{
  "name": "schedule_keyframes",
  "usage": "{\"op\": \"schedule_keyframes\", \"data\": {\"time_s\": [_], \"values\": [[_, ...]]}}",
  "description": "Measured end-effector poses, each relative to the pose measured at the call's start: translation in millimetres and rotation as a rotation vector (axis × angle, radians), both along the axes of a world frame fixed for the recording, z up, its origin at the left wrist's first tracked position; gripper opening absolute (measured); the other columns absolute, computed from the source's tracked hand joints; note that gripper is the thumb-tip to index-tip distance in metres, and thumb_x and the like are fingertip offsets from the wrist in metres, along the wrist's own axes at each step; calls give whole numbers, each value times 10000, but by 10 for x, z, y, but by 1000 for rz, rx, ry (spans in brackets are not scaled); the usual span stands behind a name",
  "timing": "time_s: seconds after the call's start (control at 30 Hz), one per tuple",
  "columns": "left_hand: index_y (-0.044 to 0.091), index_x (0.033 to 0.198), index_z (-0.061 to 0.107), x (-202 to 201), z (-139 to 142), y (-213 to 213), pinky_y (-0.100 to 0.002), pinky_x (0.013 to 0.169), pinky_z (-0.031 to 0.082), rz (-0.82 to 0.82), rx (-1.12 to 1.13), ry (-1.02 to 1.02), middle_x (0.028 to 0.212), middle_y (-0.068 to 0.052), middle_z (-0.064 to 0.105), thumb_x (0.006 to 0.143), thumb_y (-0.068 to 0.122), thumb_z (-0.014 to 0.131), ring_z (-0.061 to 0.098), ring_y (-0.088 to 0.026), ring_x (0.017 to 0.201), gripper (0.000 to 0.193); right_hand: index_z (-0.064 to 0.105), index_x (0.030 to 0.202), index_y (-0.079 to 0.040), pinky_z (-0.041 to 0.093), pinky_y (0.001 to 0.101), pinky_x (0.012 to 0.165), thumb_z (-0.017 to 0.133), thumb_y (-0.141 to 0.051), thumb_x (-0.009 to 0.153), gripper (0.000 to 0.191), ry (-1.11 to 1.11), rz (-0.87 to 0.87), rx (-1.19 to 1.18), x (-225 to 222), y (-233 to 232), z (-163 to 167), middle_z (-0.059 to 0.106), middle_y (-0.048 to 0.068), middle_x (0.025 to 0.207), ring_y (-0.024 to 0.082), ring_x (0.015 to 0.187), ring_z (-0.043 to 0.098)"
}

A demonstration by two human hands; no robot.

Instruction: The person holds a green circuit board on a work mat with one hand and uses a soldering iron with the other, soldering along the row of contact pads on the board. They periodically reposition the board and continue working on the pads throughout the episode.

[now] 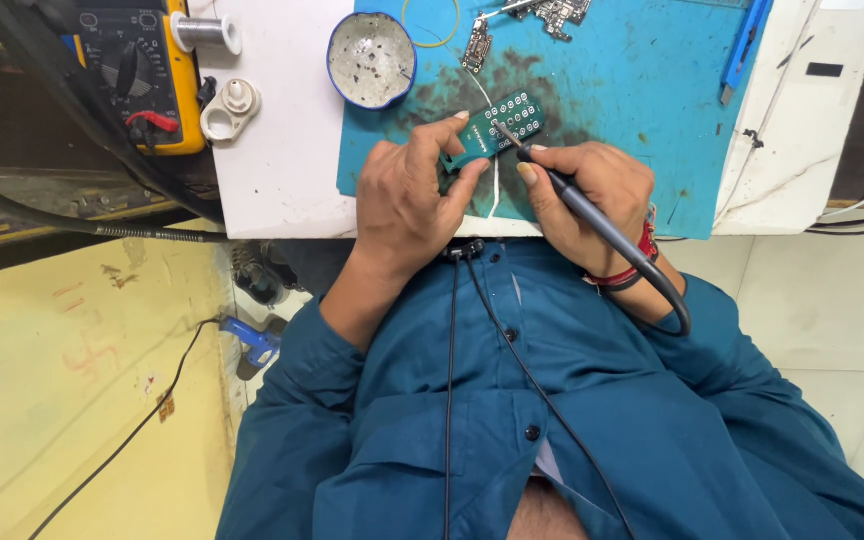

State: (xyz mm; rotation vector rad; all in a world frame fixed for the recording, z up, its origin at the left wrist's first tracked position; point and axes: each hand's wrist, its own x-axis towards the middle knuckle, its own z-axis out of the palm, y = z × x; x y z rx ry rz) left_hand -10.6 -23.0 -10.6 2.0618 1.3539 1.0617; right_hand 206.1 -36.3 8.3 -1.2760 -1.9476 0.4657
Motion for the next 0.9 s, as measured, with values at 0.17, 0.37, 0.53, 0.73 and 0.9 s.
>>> {"op": "schedule_keyframes", "data": {"time_s": [0.17,0.37,0.53,0.73,0.9], "values": [[73,1263,557,-10,-1,3,-359,738,430,-3,26,-12,1059,12,710,936,168,841,675,-195,787,443,727,1055,3,499,346,665,833,-72,984,148,3,-2,1,-11,5,3,722,127,882,257,731,680],[66,1283,577,0,-4,-5,-363,719,428,3,4,-2,977,21,694,919,163,850,658,-192,742,465,728,1058,1,491,344,660,828,-68,990,140,10,-7,0,-4,2,3,718,124,873,251,721,673],[67,1284,586,5,2,-2,-364,723,433,13,14,6,955,24,683,912,164,853,652,-198,736,468,730,1063,-1,484,343,654,825,-64,993,134,20,-17,-13,-7,-2,5,705,121,854,245,711,663],[60,1267,582,5,15,-2,-364,713,425,10,11,4,957,21,686,909,159,851,659,-196,737,458,734,1043,2,470,345,631,831,-55,973,132,14,-17,-11,-14,7,10,685,117,805,245,679,647],[59,1263,576,5,9,-2,-361,707,418,0,2,-3,970,23,692,921,154,848,665,-185,741,447,725,1047,-3,479,340,643,826,-54,978,133,19,0,-4,-13,4,17,707,120,845,242,698,658]]}}
